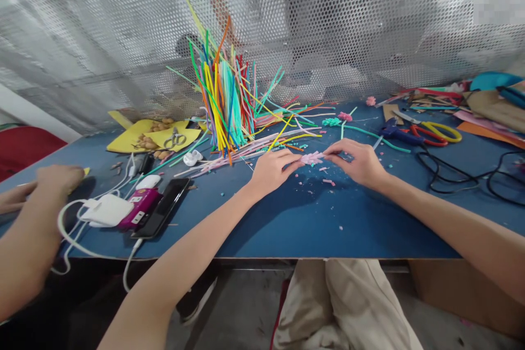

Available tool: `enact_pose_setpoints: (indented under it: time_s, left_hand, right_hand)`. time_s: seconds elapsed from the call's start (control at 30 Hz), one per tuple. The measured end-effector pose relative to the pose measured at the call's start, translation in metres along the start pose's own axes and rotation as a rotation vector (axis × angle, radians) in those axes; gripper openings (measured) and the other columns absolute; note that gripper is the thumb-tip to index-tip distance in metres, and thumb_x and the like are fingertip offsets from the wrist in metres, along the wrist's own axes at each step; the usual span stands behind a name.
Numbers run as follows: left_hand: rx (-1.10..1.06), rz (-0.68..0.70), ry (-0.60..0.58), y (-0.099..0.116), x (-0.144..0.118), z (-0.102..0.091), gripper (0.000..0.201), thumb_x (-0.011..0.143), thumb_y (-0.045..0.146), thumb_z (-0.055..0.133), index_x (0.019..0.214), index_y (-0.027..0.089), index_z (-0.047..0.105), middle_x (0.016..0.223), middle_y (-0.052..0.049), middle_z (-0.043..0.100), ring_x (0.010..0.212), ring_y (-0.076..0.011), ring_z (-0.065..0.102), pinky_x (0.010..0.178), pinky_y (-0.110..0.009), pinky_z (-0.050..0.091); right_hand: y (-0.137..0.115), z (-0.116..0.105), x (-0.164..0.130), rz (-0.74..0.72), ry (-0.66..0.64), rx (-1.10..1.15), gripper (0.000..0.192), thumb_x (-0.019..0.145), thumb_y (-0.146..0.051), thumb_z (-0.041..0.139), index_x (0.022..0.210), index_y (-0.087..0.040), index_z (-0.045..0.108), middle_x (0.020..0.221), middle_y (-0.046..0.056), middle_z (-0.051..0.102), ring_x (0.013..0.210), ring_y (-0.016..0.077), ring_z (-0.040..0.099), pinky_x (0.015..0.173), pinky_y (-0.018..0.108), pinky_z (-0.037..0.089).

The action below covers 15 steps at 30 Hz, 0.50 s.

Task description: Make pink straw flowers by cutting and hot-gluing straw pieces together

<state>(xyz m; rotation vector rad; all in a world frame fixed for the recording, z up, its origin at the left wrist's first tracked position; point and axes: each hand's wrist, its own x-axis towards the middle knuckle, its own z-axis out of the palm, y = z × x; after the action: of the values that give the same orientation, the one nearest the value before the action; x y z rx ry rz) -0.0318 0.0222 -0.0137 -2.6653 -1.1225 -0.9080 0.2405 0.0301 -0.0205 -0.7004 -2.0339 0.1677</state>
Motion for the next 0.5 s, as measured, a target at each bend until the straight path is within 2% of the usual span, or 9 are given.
enact_pose_setpoints:
  time_s: [0.27,0.5]
  left_hand:
    - [-0.001,0.003,-0.009,0.0012,-0.0009,0.0012,0.038,0.103,0.048,0.050,0.112,0.022,0.076,0.101,-0.004,0.076,0.088,-0.0140,0.071,0.078,-0.025,0.050]
    - [-0.003,0.002,0.002,0.0043,-0.0005,0.0005,0.036,0.103,0.048,0.052,0.114,0.023,0.076,0.101,-0.003,0.077,0.082,-0.0126,0.070,0.074,-0.025,0.049]
  right_hand:
    - [-0.0054,0.0006,-0.0003,-0.022,-0.001,0.008,0.016,0.093,-0.031,0.069,0.107,-0.022,0.068,0.101,0.005,0.071,0.086,0.0173,0.067,0.078,0.036,0.058]
    - [-0.0107,0.0000,0.0020,-0.094,0.002,-0.040,0.010,0.093,-0.029,0.069,0.102,-0.023,0.069,0.097,0.005,0.073,0.093,0.0203,0.067,0.086,0.040,0.056]
